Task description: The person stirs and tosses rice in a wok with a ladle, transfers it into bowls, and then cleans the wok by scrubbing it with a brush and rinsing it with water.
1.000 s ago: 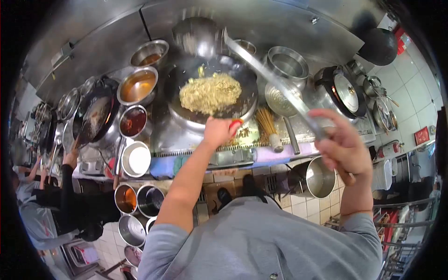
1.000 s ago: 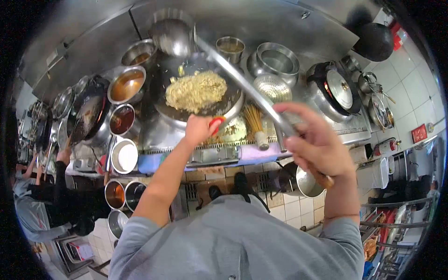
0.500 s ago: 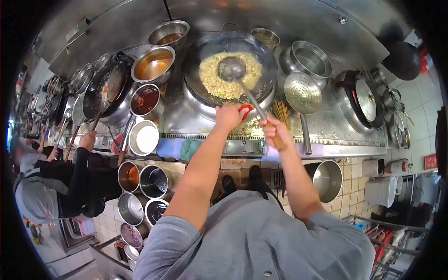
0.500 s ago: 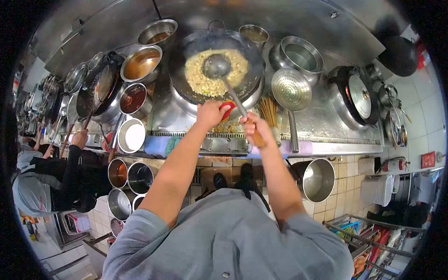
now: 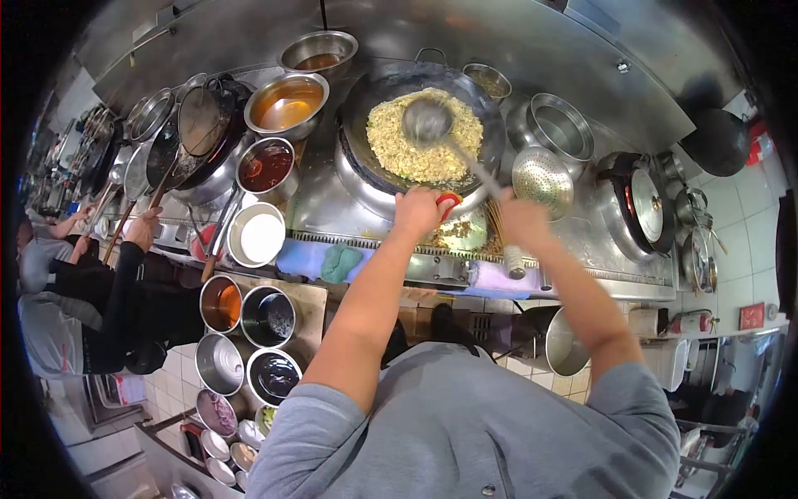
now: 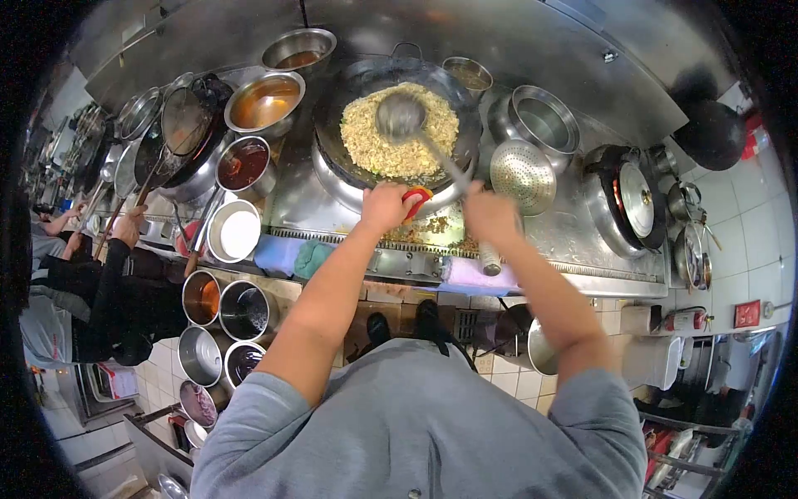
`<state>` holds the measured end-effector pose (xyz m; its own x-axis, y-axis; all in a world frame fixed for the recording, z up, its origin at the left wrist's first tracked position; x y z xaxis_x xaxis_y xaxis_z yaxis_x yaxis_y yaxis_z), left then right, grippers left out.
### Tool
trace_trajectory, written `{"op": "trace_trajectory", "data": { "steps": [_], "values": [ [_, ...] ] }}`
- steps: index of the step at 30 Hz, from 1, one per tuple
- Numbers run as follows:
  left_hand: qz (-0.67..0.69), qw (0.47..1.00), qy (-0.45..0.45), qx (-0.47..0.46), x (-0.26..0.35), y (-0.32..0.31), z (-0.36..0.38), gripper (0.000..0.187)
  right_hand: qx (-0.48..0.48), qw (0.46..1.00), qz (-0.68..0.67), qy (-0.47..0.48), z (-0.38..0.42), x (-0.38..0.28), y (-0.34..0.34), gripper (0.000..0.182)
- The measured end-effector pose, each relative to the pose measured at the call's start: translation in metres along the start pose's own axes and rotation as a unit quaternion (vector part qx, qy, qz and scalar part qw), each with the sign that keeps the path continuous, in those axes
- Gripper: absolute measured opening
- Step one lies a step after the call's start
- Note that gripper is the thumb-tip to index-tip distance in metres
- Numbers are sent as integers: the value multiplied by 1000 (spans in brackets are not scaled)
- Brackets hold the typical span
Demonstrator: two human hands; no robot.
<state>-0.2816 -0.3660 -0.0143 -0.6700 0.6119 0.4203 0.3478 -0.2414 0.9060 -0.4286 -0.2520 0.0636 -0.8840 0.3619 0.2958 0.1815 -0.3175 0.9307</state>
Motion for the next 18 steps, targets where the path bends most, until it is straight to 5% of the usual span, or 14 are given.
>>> {"op": "trace_trajectory", "data": {
  "steps": [3, 4, 5, 6, 9, 10, 11, 12, 15, 18],
  "values": [
    [14, 1000, -6, -2, -3, -1, -2, 41, -117, 983, -102, 96, -1, -50, -33, 43],
    [24, 1000, -8, -9, -3, -2, -3, 41, -185, 874, -440, 89, -7, -44, -30, 42],
    [8, 1000, -20, 19, -4, -2, -1, 40, -225, 651, -721, 72, -11, -36, -25, 41],
    [5, 1000, -24, 20, -5, -1, 0, 40, -312, 353, -879, 76, 2, -24, -28, 39],
    [4, 999, -31, 20, -4, 3, 1, 39, -272, 373, -887, -20, 20, -19, -110, 37],
    [4, 999, -36, 17, -4, 4, 2, 39, -78, 710, -700, 31, 10, -8, -156, 31],
    [3, 999, -41, 14, -5, 5, 1, 38, 130, 912, -381, 74, 15, -10, -136, 27],
    [3, 999, -46, 7, -4, 4, 2, 38, 130, 911, -384, 70, 18, -9, -135, 27],
    [4, 997, -55, 55, -4, 3, 4, 36, -60, 720, -688, -69, 44, -3, -118, 27],
    [-3, 995, -68, 72, -6, 6, 7, 33, 7, 690, -715, -110, 42, 13, -67, 23]
  ]
}}
Point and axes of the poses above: each hand's wrist, its own z-axis away from the middle knuckle, its own y-axis out of the back of the hand, x = y × z, the point moved 6 cm from there along -z, towards the middle knuckle, and after that the axes turned 5 degrees about -z, right-handed, at the moved point
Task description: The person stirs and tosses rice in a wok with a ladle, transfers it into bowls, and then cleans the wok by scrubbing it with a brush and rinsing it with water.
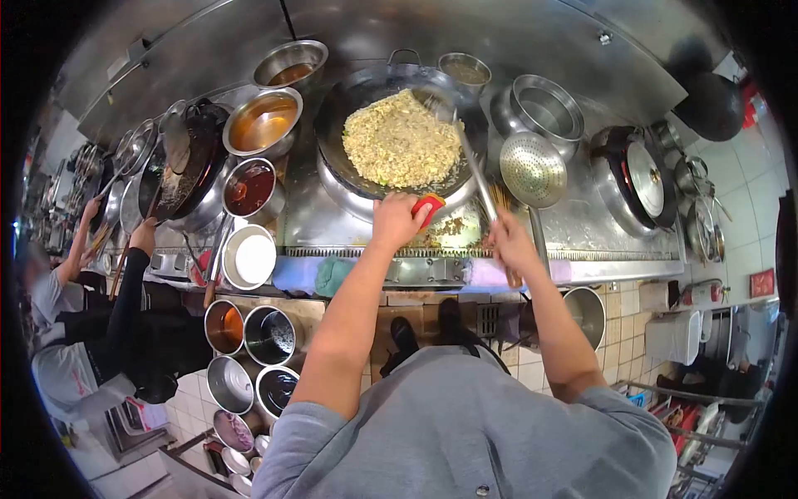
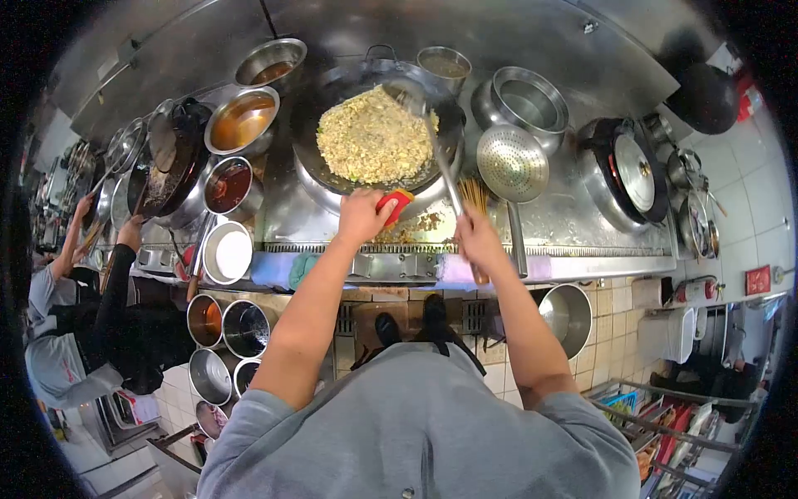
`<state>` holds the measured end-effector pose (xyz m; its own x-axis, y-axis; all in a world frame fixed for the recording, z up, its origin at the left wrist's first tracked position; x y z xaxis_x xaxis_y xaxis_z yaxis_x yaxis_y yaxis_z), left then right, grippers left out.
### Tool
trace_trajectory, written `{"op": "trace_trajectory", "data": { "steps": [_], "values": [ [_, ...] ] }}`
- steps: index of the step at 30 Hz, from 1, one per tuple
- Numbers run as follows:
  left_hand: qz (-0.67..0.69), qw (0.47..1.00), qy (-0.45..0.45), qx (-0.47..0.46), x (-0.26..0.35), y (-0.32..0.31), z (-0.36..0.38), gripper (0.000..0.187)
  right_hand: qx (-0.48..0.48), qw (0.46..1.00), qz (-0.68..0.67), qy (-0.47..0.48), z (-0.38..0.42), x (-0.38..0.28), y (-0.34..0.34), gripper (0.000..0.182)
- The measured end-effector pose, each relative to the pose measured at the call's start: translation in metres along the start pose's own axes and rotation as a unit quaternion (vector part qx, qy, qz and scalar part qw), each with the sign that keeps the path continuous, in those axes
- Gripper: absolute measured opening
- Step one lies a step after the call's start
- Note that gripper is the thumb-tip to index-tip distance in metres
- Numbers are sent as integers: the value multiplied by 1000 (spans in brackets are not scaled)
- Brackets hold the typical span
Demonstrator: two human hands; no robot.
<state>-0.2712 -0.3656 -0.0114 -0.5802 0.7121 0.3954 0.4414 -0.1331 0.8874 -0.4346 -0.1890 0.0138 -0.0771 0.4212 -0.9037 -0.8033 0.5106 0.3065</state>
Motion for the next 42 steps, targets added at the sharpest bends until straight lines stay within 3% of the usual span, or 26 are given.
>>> {"op": "trace_trajectory", "data": {
  "steps": [2, 4, 6, 8, 10, 11, 13, 17, 20, 22, 24, 26, 27, 29, 31, 33, 37, 39, 42],
  "values": [
    [23, 999, -11, 25, -2, 4, 1, 31, 37, 991, 96, 90, -35, -32, 2, 21],
    [0, 1000, -12, 8, -2, 4, -2, 33, 36, 987, 95, 126, -101, -19, -15, 22],
    [18, 999, -28, 22, 0, 7, -3, 36, -24, 996, -7, 82, -111, -34, -61, 23],
    [12, 999, -26, 14, -2, 5, -5, 35, -56, 997, 17, 44, -107, -44, -101, 20],
    [8, 1000, -30, 0, -3, 3, -4, 35, -90, 977, 180, 76, -77, -61, -111, 22],
    [0, 999, -32, -8, -4, 4, -5, 35, -19, 927, 280, 249, -90, -40, -112, 28],
    [10, 999, -36, -11, -6, 9, -3, 35, -64, 895, 394, 198, -44, -47, -81, 33],
    [18, 998, -37, -53, -11, 10, -3, 38, -2, 833, 540, 118, -32, -18, 19, 38],
    [-12, 993, -44, -109, -12, 7, -9, 43, 54, 834, 538, 115, -58, -12, 46, 37],
    [-12, 992, -57, -115, -17, 1, -15, 44, 45, 868, 484, 99, -76, -25, 8, 37],
    [2, 990, -61, -130, -15, -2, -17, 44, -19, 957, 289, 27, -81, -17, -45, 36],
    [-9, 996, -53, -67, 5, 7, -8, 44, -39, 905, 404, 128, -60, -21, -81, 37],
    [-18, 999, -41, -7, 13, 17, -1, 43, -33, 905, 403, 131, -47, -18, -74, 37],
    [-5, 996, -84, 30, 16, 18, -4, 41, -72, 920, 305, 235, -15, -20, -44, 43],
    [3, 994, -104, 43, 10, 4, -5, 41, -74, 911, 360, 186, 22, -46, -14, 51],
    [-21, 997, -53, 49, -2, -13, -12, 41, -114, 913, 376, 109, 72, -66, 5, 57],
    [-27, 997, -68, -14, 62, 63, 27, 41, -182, 885, 425, 62, 168, -142, 84, 58],
    [-12, 995, -103, 5, 85, 106, 45, 43, -209, 872, 439, 54, 176, -149, 103, 57],
    [-18, 988, -137, 70, 85, 105, 21, 42, -229, 855, 457, 82, 151, -141, 84, 53]
  ]
}}
Point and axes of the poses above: each hand's wrist, its own z-axis away from the middle knuckle, its own y-axis out of the back of the hand, x = y × z, the point moved 6 cm from there along -z, towards the middle knuckle, and after that the axes turned 5 degrees about -z, right-handed, at the moved point
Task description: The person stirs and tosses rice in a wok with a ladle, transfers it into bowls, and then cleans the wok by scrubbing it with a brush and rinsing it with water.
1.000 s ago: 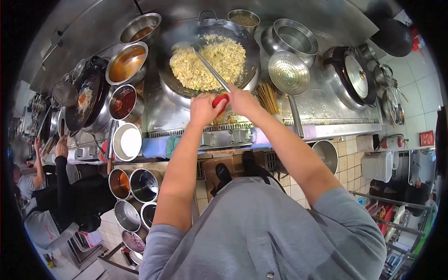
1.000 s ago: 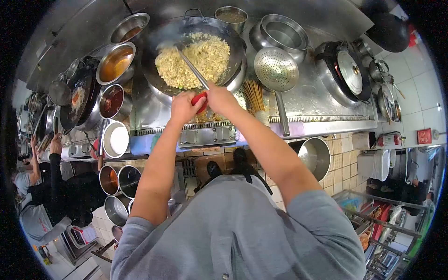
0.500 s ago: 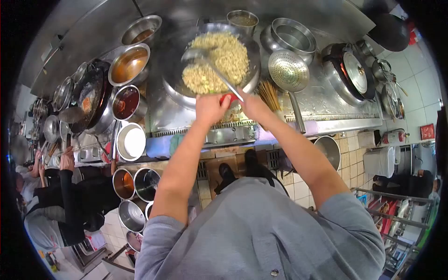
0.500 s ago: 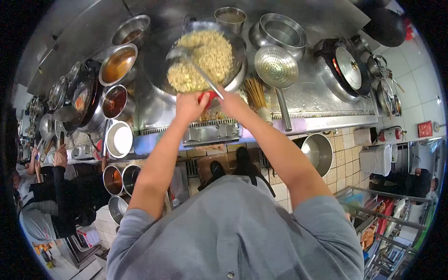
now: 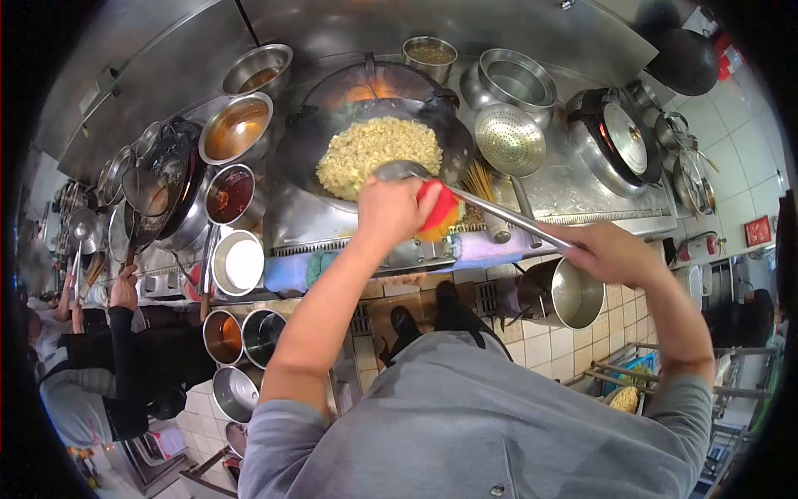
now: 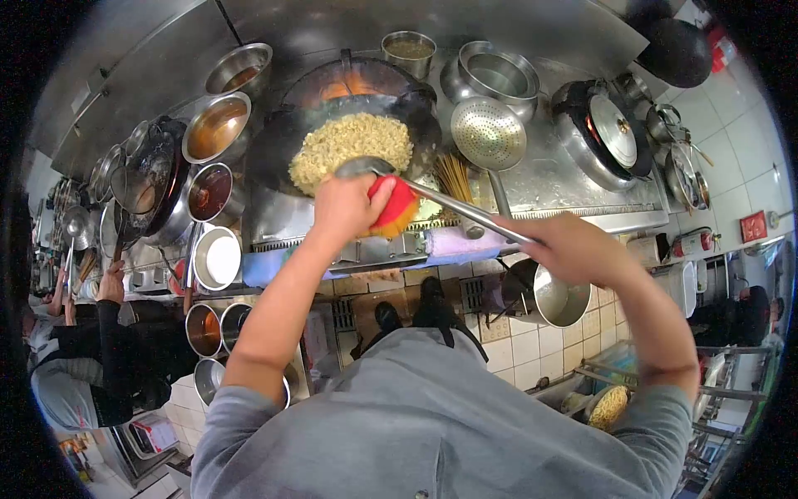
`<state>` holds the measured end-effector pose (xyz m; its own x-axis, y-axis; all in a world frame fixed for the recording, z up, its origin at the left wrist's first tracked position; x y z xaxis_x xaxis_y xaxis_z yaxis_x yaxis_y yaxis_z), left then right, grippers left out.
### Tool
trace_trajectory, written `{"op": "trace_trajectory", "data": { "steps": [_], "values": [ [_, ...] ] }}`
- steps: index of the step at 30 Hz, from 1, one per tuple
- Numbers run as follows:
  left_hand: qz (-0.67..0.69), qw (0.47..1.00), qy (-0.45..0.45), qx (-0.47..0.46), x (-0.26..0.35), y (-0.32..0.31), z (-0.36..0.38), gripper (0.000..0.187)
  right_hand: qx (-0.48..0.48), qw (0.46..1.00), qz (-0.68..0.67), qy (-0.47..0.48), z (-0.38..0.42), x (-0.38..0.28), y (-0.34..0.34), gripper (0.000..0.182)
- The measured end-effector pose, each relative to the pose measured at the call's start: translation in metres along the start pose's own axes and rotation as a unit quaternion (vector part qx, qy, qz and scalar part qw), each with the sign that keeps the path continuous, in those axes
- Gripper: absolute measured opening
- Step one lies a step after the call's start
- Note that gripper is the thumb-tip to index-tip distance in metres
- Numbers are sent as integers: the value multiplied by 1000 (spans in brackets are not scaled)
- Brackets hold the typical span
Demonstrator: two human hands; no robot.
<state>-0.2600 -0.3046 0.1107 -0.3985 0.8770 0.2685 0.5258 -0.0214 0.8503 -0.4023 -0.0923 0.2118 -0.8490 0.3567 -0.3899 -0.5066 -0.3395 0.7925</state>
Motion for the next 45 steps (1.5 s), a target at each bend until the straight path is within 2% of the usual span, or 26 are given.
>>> {"op": "trace_trajectory", "data": {
  "steps": [2, 4, 6, 8, 10, 12, 14, 15, 17, 19, 20, 23, 26, 28, 29, 30, 32, 34, 35, 36, 37, 39, 40, 42, 44, 45],
  "values": [
    [5, 1000, 14, 15, -7, -43, 19, 40, 59, 998, -7, 37, -55, 5, -19, 50],
    [11, 998, 44, 43, -20, -97, 43, 38, 124, 992, -2, 19, -111, 14, -52, 49],
    [-18, 999, 39, 14, -14, -123, 86, 37, 149, 989, 0, -4, -130, 2, -63, 51],
    [-11, 993, -1, -113, -1, -115, 113, 40, 151, 988, 13, 9, -123, -7, -75, 51],
    [-12, 996, -21, -89, -3, -91, 88, 43, 152, 988, 22, 18, -116, -11, -78, 52],
    [-21, 993, 66, -98, -29, -68, 43, 41, 138, 989, 15, 45, -83, -9, -71, 53],
    [-5, 990, 71, -120, -23, -52, 42, 42, 55, 998, 3, -4, -32, -19, -36, 53],
    [9, 987, 80, -143, -20, -45, 42, 43, 35, 999, 20, 14, -6, -16, -20, 52],
    [34, 991, 42, -123, 3, -10, 50, 44, 18, 998, 40, 35, 11, -19, 2, 52],
    [41, 994, 35, -94, 8, 5, 39, 46, -39, 997, 59, -17, 10, -14, 7, 56],
    [21, 996, 9, -81, 7, 2, 25, 46, -39, 997, 45, -48, -5, -22, 8, 49],
    [7, 998, 22, -57, -17, -54, 12, 39, 73, 995, 45, 56, -84, -3, -26, 50],
    [-10, 999, 47, -25, -15, -110, 70, 37, 123, 989, 83, 12, -134, 0, -56, 51],
    [12, 984, 33, -174, -2, -100, 99, 39, 166, 985, 34, -24, -130, -1, -74, 56],
    [26, 996, -82, 31, 4, -83, 101, 43, 183, 983, 20, 20, -125, 5, -85, 56],
    [27, 996, -81, 29, -2, -75, 87, 43, 182, 983, 19, 19, -113, 12, -91, 56],
    [-18, 993, 6, -116, -31, -71, 39, 42, 208, 977, -34, 20, -88, 29, -100, 55],
    [-13, 997, -2, -77, -58, -79, 13, 40, 236, 972, 16, -12, -61, 39, -100, 53],
    [-28, 994, 5, -104, -64, -86, 8, 34, 234, 972, 19, -6, -56, 45, -106, 53],
    [-32, 994, 13, -103, -68, -95, 12, 34, 211, 976, 18, -52, -57, 60, -118, 55],
    [-40, 999, 19, -19, -72, -97, 15, 32, 189, 977, 17, -96, -61, 77, -133, 56],
    [-17, 992, 63, 106, -71, -86, 26, 24, 213, 976, -31, -39, -86, 116, -182, 55],
    [-22, 991, 70, 110, -63, -82, 35, 24, 234, 969, -81, 9, -98, 129, -197, 53],
    [0, 991, 71, 116, -39, -76, 65, 21, 238, 966, -99, -7, -116, 132, -217, 51],
    [-3, 996, 95, -5, -22, -101, 96, 22, 246, 961, -123, -24, -126, 130, -217, 49],
    [-8, 995, 101, -8, -24, -117, 117, 22, 257, 954, -155, -15, -123, 125, -204, 47]
  ]
}}
Point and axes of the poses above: each hand's wrist, its own z-axis away from the middle knuckle, its own y-axis out of the back of the hand, x = y × z, the point moved 6 cm from there along -z, towards the middle knuckle, and after that the axes turned 5 degrees about -z, right-handed, at the moved point
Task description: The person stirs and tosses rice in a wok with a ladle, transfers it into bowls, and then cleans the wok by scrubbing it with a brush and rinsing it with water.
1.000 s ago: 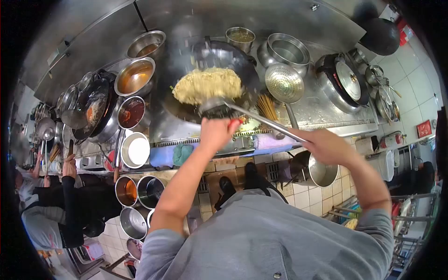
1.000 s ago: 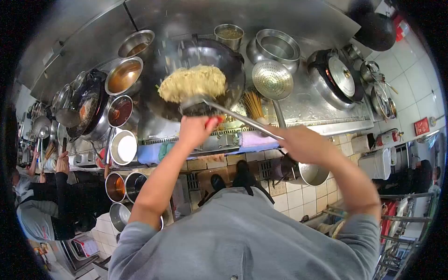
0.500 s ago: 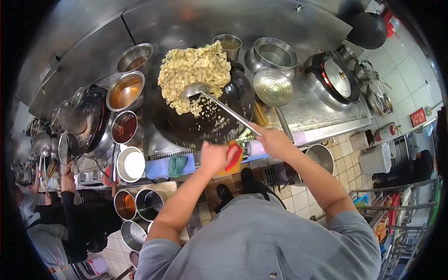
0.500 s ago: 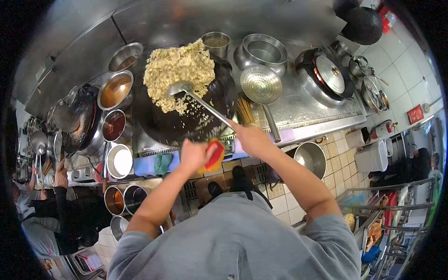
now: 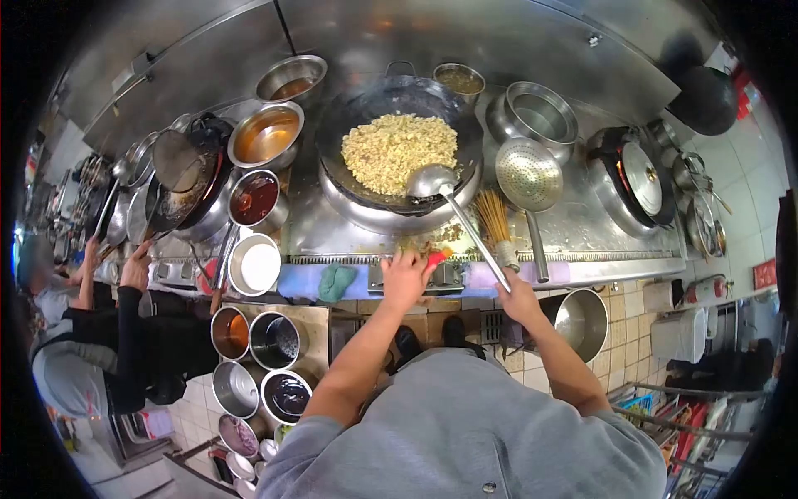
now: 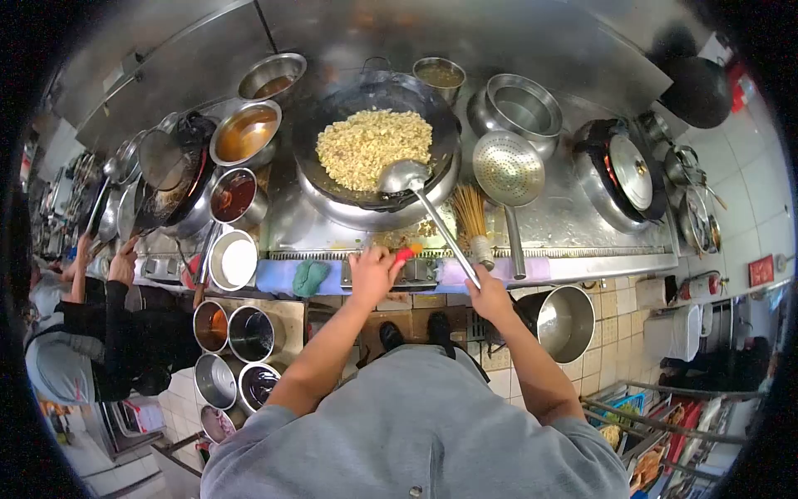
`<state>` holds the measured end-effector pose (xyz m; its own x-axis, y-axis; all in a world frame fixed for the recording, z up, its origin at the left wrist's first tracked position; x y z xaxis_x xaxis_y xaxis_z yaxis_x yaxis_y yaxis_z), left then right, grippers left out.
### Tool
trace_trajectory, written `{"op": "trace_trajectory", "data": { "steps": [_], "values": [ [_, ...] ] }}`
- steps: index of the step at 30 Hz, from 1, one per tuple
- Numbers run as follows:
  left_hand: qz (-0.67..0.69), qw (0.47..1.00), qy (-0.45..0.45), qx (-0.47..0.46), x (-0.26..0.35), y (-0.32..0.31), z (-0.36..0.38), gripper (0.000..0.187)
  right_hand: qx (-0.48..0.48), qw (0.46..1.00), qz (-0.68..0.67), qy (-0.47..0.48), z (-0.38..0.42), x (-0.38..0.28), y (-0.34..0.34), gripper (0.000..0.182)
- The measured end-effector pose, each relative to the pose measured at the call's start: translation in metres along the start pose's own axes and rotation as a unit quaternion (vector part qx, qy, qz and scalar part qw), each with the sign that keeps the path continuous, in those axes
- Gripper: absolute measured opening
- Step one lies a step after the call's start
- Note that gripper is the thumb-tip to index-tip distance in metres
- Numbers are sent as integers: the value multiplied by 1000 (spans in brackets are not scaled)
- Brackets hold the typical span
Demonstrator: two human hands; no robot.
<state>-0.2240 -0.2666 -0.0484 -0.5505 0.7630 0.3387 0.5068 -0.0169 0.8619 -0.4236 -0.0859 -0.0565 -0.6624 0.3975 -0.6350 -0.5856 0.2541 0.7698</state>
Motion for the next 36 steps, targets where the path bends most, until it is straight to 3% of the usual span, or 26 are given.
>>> {"op": "trace_trajectory", "data": {
  "steps": [2, 3, 5, 7, 8, 9, 11, 12, 15, 19, 20, 21, 22, 23, 24, 25, 27, 29, 30, 32, 34, 35, 36],
  "values": [
    [-82, 982, 28, -168, -17, -58, 32, 35, 23, 999, -33, 10, -6, -19, 27, 44],
    [-82, 981, 32, -172, -13, -52, 33, 35, 18, 999, -34, 9, -10, -31, 43, 44],
    [-71, 992, 47, -90, 1, -4, 24, 46, -87, 943, -243, -209, -23, -36, 57, 39],
    [-87, 988, 98, -84, -26, 35, 10, 49, -57, 964, -205, -160, -69, -53, 81, 37],
    [-166, 968, 152, -115, -55, 45, 7, 56, -74, 978, -168, -95, -99, -70, 90, 37],
    [-195, 949, 203, -140, -89, 50, 10, 71, -25, 993, -117, 21, -139, -73, 84, 34],
    [-266, 825, 319, -383, -139, 44, 18, 97, 15, 994, -63, 91, -212, -84, 58, 29],
    [-259, 782, 330, -460, -142, 43, 21, 98, -67, 989, -123, -42, -217, -115, 53, 25],
    [-215, 773, 360, -475, -155, 22, 32, 95, -104, 980, -163, -54, -238, -157, -2, 21],
    [-202, 815, 354, -412, -193, -5, 43, 82, -84, 991, -11, 107, -186, -167, -34, 29],
    [-167, 848, 362, -349, -193, 1, 38, 64, -119, 988, 13, 93, -163, -159, -23, 34],
    [-168, 848, 360, -351, -196, 1, 39, 64, -157, 984, 37, 78, -138, -145, -5, 40],
    [7, 873, 419, -250, -199, 3, 39, 54, -168, 981, 68, 72, -122, -121, 8, 43],
    [180, 857, 463, -137, -200, 5, 41, 45, -181, 976, 99, 66, -107, -92, 23, 47],
    [434, 721, 533, -89, -181, -1, 44, 35, -131, 976, 108, 134, -97, -58, 36, 49],
    [434, 719, 536, -86, -164, 4, 35, 35, -166, 968, 156, 104, -87, -38, 64, 52],
    [660, 567, 492, -31, -117, 5, 2, 43, -154, 965, 197, 81, -88, 15, 102, 53],
    [669, 540, 510, -30, -88, 6, -30, 56, -145, 938, 316, 12, -105, 33, 140, 50],
    [667, 542, 511, -31, -86, 0, -42, 56, -145, 938, 314, 11, -117, 30, 137, 50],
    [682, 491, 538, -65, -80, -15, -64, 63, -89, 967, 236, -24, -146, 15, 139, 48],
    [665, 504, 543, -94, -78, -21, -79, 53, -121, 985, 82, -97, -168, -18, 103, 33],
    [659, 512, 540, -113, -79, -24, -84, 47, -98, 991, 90, -30, -177, -34, 74, 31],
    [689, 481, 525, -131, -85, -37, -86, 41, -74, 992, 98, 38, -185, -48, 40, 31]
  ]
}}
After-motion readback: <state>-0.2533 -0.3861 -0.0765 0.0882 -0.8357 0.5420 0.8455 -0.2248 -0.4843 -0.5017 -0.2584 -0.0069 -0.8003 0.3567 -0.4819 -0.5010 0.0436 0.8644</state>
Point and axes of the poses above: each hand's wrist, its own z-axis away from the middle knuckle, its own y-axis out of the back of the hand, x = y × z, the point moved 6 cm from there along -z, towards the middle knuckle, and after that the axes turned 5 degrees about -z, right-handed, at the moved point
